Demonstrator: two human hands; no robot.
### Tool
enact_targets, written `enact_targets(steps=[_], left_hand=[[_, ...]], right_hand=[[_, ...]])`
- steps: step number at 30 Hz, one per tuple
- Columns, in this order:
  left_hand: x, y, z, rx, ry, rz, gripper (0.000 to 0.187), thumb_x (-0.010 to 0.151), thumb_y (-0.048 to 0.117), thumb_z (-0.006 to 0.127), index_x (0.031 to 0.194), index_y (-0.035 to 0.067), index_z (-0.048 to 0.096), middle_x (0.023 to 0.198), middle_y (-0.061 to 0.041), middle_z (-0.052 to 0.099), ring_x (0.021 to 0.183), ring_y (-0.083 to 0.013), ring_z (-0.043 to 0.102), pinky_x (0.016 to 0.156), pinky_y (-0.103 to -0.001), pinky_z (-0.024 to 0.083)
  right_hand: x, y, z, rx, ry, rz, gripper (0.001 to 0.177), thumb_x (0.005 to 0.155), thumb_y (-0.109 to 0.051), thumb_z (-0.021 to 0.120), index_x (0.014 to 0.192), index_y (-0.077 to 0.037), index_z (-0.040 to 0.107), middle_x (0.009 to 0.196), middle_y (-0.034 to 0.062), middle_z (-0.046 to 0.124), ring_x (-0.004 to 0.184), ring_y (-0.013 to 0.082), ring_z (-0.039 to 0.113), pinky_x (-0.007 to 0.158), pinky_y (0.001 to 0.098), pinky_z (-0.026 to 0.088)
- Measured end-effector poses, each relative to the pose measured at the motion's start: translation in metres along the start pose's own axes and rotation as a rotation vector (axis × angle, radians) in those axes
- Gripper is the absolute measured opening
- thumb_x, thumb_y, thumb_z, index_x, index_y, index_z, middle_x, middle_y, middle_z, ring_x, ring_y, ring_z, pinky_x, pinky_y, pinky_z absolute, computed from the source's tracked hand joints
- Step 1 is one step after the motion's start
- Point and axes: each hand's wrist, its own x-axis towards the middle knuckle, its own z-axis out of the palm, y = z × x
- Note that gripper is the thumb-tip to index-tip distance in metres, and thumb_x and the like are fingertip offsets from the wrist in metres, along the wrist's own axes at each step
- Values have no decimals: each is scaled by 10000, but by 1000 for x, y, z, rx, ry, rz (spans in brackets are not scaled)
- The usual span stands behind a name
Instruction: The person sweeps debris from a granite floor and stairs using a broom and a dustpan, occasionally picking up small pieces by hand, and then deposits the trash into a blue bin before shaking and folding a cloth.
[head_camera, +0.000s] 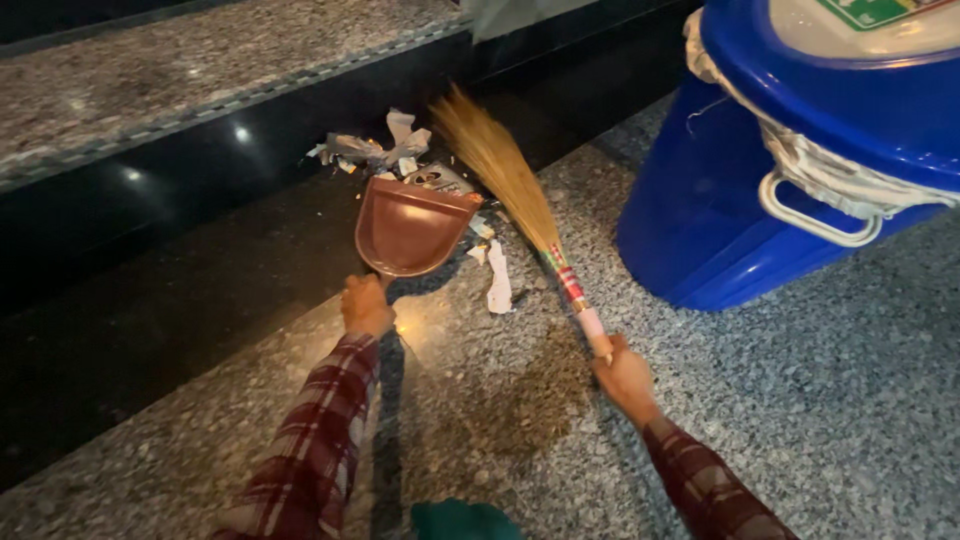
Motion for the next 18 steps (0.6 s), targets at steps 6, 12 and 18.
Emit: enact_targets(steps=[6, 12, 18], left_hand=[[2, -5, 8, 19, -47, 65, 572, 724, 44, 755, 1275, 94, 608, 1251, -193, 612, 1210, -427, 592, 996, -537, 503], [5, -4, 46, -43, 24, 185, 594, 734, 94, 735, 1305, 108, 573, 1247, -242, 549, 1206, -527, 524, 949, -533, 500], [4, -18, 8, -247, 145, 34, 455, 824, 162, 692, 1215, -33, 562, 1243, -316, 530, 1104, -512, 588, 936, -553, 502]], right_hand=[[8, -1, -2, -21, 10, -3, 458, 853, -368, 640, 1203, -79, 581, 875, 271, 728, 825, 490, 702, 748, 595, 536], [6, -12, -20, 52, 32, 2, 477, 840, -354, 660, 1217, -68, 596, 910, 268, 732, 852, 484, 703, 767, 576, 542], [13, -28, -39, 62, 74, -64, 455, 868, -341, 633, 1245, -87, 598, 906, 267, 727, 846, 485, 703, 752, 584, 540]])
